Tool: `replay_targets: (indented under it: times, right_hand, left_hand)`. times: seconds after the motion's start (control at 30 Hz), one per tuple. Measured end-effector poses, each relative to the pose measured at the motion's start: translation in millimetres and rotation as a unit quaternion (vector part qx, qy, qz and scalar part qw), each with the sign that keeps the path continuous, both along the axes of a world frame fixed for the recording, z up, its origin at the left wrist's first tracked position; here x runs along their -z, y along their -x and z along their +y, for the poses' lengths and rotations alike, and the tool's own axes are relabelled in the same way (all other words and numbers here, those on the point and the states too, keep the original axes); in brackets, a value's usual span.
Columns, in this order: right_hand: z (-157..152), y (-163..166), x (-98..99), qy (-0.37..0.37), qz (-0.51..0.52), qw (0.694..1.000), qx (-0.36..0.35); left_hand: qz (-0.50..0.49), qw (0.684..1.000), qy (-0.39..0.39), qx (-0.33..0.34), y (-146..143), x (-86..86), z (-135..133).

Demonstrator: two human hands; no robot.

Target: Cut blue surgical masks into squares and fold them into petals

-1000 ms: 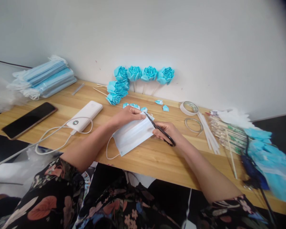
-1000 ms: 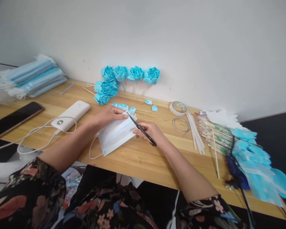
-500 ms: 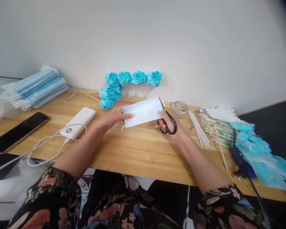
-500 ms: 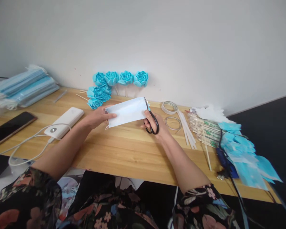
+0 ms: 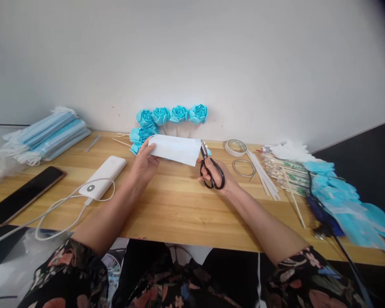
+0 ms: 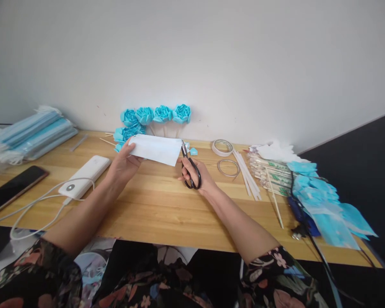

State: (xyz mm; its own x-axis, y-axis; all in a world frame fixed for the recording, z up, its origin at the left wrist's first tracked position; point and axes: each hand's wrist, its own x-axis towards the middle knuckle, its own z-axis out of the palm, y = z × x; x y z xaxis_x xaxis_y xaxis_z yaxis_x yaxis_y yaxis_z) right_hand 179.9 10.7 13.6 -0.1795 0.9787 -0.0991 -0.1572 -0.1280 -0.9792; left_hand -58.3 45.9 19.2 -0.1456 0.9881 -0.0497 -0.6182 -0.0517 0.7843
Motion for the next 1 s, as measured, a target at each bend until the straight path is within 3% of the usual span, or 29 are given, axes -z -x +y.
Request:
replay_targets:
  times: [0.1,0.2,0.4,0.73,1.0]
  right_hand:
    - [0.7,5.6,3.9,0.012,0.032,0.999,0.029]
    - [-1.1,10.0,4.9,0.010,0.048,0.998,0.038]
    - [-15.9,15.7,2.0,-0.037,0.006,0.999,-0.032]
    - [-27.0,21.4,-2.8,-0.024,-0.030,0.996,-0.079]
    - [-21.3,13.7,3.6,-0.003,0.028,0.985,-0.172]
  left_hand:
    - [-0.050,0.998,-0.001,0.032,-14.2,-2.2,-11.7]
    - [-0.046,0.991,-0.034,0.119,-30.7,-4.2,-28.3]
    - [-0.017,0.973,-0.068,0.219,-44.5,3.0,-41.6]
    - [-0.011,0.990,-0.009,0.143,-41.5,11.7,-32.4]
    - [0.001,0.997,0.027,0.076,-33.5,8.7,-26.5]
